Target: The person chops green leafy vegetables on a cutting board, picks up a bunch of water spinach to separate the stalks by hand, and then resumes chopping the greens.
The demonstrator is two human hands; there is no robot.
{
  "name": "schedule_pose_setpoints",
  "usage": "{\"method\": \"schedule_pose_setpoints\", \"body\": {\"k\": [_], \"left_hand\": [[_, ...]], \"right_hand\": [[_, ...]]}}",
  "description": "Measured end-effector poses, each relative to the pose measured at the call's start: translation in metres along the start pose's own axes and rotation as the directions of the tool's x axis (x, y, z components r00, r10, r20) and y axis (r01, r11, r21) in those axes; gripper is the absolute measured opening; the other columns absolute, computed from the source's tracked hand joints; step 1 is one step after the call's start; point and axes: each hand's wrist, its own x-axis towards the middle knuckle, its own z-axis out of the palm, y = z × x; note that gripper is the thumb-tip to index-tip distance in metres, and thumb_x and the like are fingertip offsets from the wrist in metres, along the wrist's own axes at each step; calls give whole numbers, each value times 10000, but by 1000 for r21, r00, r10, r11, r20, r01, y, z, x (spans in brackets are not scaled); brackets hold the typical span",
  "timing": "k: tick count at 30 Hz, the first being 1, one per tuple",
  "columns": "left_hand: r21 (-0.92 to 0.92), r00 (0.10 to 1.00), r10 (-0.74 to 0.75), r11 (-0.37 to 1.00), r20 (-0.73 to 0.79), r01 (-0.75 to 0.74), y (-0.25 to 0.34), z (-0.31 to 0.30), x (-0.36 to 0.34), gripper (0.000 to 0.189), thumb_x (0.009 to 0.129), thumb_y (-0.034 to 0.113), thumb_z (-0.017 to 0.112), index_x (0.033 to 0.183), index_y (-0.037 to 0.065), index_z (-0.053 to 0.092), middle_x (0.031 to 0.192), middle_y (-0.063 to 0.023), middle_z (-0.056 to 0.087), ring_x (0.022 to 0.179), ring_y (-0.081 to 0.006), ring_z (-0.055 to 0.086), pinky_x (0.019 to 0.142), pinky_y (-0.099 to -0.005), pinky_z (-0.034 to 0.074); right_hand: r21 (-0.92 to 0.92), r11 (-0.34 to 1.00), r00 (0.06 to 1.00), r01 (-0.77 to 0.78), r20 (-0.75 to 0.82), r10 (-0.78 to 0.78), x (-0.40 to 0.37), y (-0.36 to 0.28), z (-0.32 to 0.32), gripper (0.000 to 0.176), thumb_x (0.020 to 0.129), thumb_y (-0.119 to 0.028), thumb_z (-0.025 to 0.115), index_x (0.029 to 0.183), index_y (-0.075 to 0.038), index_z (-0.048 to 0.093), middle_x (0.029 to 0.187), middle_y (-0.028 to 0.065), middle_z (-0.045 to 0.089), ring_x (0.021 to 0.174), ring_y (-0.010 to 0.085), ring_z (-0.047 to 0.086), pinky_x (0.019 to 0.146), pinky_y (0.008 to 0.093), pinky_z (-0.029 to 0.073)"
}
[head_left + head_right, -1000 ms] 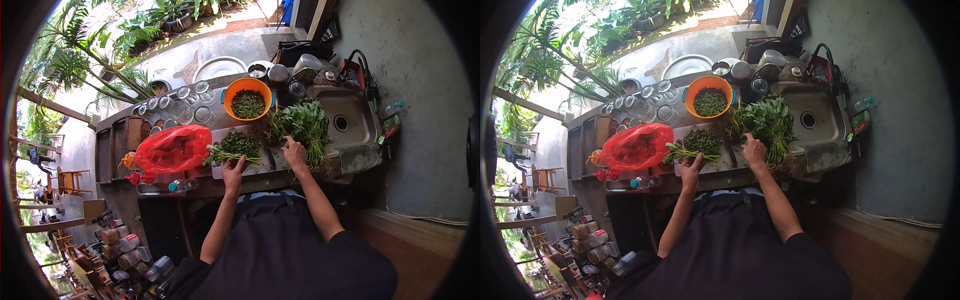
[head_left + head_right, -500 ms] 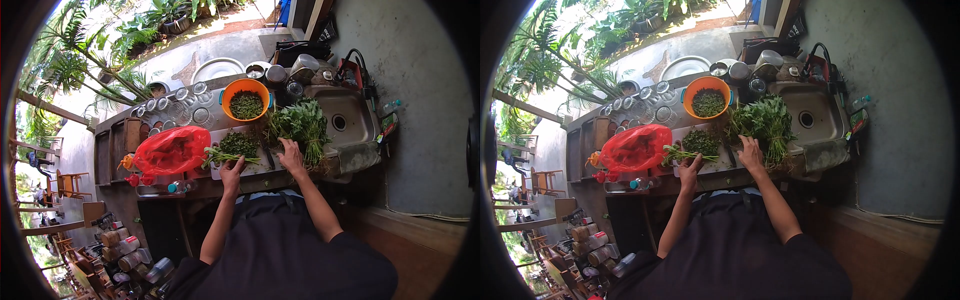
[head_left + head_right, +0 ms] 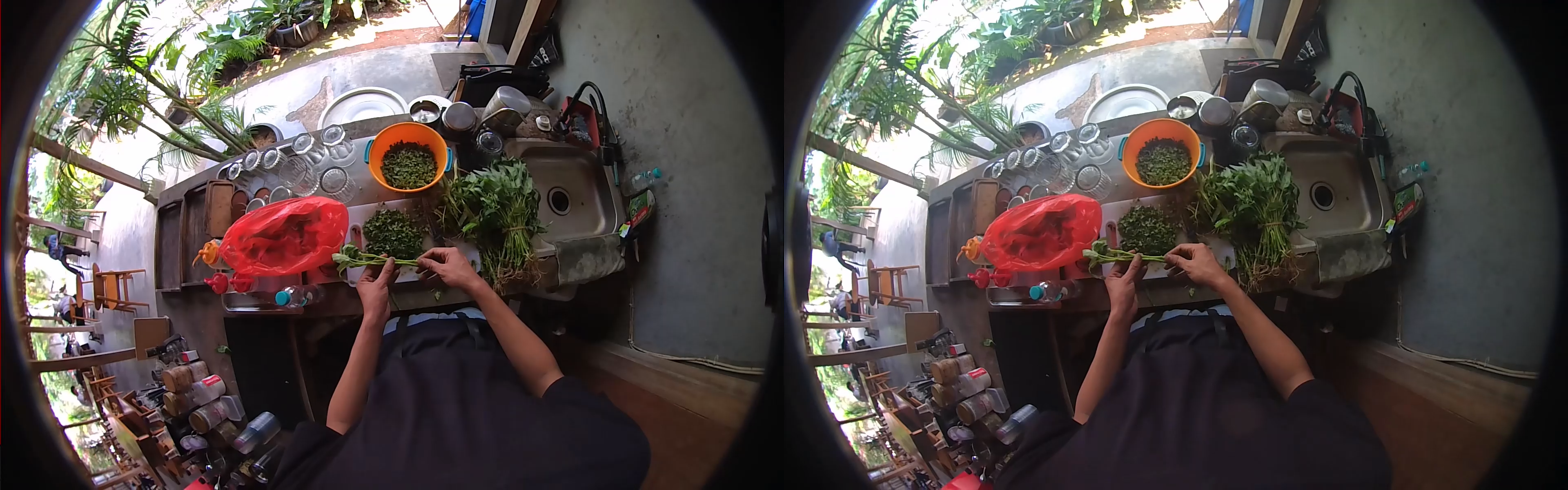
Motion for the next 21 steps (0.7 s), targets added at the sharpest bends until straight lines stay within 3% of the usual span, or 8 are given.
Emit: {"method": "schedule_pose_setpoints", "body": {"k": [10,12,13,14,15,17,20,21], "left_hand": [[87,998,53,995,34,-56,12,-3,-14,163,925,153,729,1021,24,708,943,-28,717,855,-126,686,733,-251,559],[644,996,-87,762,7,62,42,-2,-25,231,886,224,779,928,3,723,812,-28,722,747,-104,682,649,-250,540],[843,984,112,508,137,-175,52,-4,-32,257,836,251,815,885,11,738,692,-43,703,619,-126,666,582,-274,515],[844,984,112,507,135,-174,59,-1,-39,257,836,251,815,885,11,738,692,-43,703,619,-126,666,582,-274,515],[864,926,288,368,245,-344,67,4,-46,268,811,248,824,927,21,739,751,-64,715,663,-163,677,623,-299,521],[747,651,532,51,541,-663,85,18,-53,314,781,219,816,1035,55,733,953,-96,725,866,-266,686,770,-354,526],[624,510,509,-72,694,-778,88,35,-43,274,817,203,778,1062,95,719,1064,-75,708,966,-287,656,849,-380,506],[587,521,468,6,714,-809,73,25,-30,248,853,141,741,1090,73,719,1021,-86,715,893,-290,676,786,-368,525]], "right_hand": [[-93,993,995,66,75,-59,7,10,6,271,956,-189,679,1096,41,715,901,84,738,772,135,710,695,273,571],[-129,988,993,90,89,-79,8,3,-4,272,955,-184,679,1103,41,713,890,76,735,757,129,706,685,267,561],[-173,984,993,46,117,-26,4,-10,-8,272,955,-186,678,1101,41,713,882,72,732,746,127,703,677,269,556],[-217,976,989,3,144,29,2,-22,-11,272,955,-187,678,1098,41,713,873,68,728,735,125,700,669,270,552],[-218,976,983,1,177,39,2,-30,-16,278,954,-197,676,1095,40,714,869,69,726,738,127,700,670,273,555],[-269,963,972,29,233,36,2,-50,-18,275,955,-198,675,1089,38,716,866,68,726,740,127,701,667,272,553],[-354,934,945,47,319,73,0,-79,-13,278,957,-220,681,1084,26,712,852,39,712,745,101,678,683,262,559],[-394,917,937,58,338,86,1,-83,-12,276,957,-224,680,1082,19,715,844,40,713,746,102,679,682,265,559]]}}
